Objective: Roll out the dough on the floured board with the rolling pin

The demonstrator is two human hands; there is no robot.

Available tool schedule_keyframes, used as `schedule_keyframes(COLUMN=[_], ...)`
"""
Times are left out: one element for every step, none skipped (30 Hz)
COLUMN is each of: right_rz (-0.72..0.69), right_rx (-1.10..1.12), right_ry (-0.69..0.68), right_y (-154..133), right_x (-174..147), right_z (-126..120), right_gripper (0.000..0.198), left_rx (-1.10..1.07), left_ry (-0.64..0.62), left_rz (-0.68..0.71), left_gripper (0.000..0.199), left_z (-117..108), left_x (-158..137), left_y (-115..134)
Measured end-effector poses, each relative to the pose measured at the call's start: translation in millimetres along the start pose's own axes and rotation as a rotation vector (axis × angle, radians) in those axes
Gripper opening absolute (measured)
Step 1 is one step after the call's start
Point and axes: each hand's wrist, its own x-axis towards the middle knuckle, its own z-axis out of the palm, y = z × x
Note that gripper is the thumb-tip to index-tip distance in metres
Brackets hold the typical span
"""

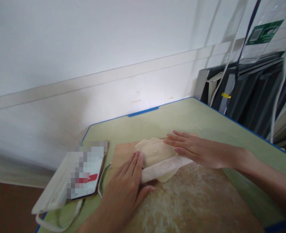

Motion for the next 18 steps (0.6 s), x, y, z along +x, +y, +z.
schedule_keyframes(right_rz=[0.003, 0.007, 0.013, 0.022, 0.031, 0.035, 0.036, 0.030, 0.014, -0.008, -0.031, -0.047, -0.050, -0.038, -0.012, 0.012, 0.027, 0.030], right_rx=[-0.005, -0.010, -0.012, -0.011, -0.008, -0.004, -0.001, 0.000, 0.001, 0.001, 0.001, -0.001, -0.002, -0.004, -0.008, -0.013, -0.020, -0.026], right_ry=[0.002, 0.008, 0.015, 0.022, 0.026, 0.025, 0.026, 0.024, 0.019, 0.010, -0.001, -0.013, -0.022, -0.024, -0.013, 0.000, 0.013, 0.015], right_y=[-1.8, -3.2, -3.9, -4.1, -3.9, -3.4, -3.0, -3.0, -3.4, -4.2, -5.5, -6.8, -8.0, -8.9, -9.3, -9.1, -8.7, -8.2], right_x=[-0.2, 0.1, 0.9, 2.0, 3.0, 3.6, 3.6, 2.9, 1.7, 0.1, -1.3, -2.4, -3.0, -2.8, -2.1, -1.1, 0.0, 0.8], right_z=[-0.4, -0.6, -0.6, -0.4, -0.2, 0.0, 0.0, -0.2, -0.6, -1.1, -1.7, -2.2, -2.5, -2.5, -2.4, -2.1, -1.9, -1.8], right_gripper=[0.049, 0.048, 0.049, 0.049, 0.049, 0.050, 0.050, 0.049, 0.048, 0.048, 0.047, 0.047, 0.047, 0.047, 0.048, 0.050, 0.050, 0.051], left_rx=[0.000, -0.001, -0.004, -0.010, -0.018, -0.028, -0.038, -0.047, -0.054, -0.061, -0.069, -0.076, -0.083, -0.088, -0.089, -0.085, -0.078, -0.068], left_ry=[0.001, -0.005, -0.016, -0.029, -0.042, -0.054, -0.063, -0.068, -0.068, -0.065, -0.061, -0.057, -0.056, -0.059, -0.066, -0.074, -0.080, -0.084], left_rz=[0.002, 0.003, 0.004, 0.002, -0.002, -0.005, -0.008, -0.013, -0.020, -0.025, -0.028, -0.028, -0.026, -0.023, -0.021, -0.019, -0.018, -0.017], left_gripper=[0.064, 0.065, 0.065, 0.064, 0.062, 0.060, 0.058, 0.057, 0.057, 0.058, 0.060, 0.062, 0.062, 0.062, 0.062, 0.061, 0.060, 0.060], left_z=[-0.2, -0.6, -1.1, -1.7, -2.4, -3.0, -3.6, -4.1, -4.4, -4.6, -4.6, -4.5, -4.4, -4.2, -4.1, -4.1, -4.2, -4.3], left_x=[-1.2, -1.7, -1.3, -0.2, 1.3, 2.9, 4.2, 4.9, 4.8, 4.0, 2.7, 1.2, -0.1, -0.9, -1.1, -0.8, -0.1, 0.7], left_y=[1.6, 2.3, 1.9, 0.6, -1.3, -3.5, -5.4, -6.6, -7.0, -6.4, -5.1, -3.5, -1.9, -0.6, 0.1, 0.2, 0.0, -0.3])
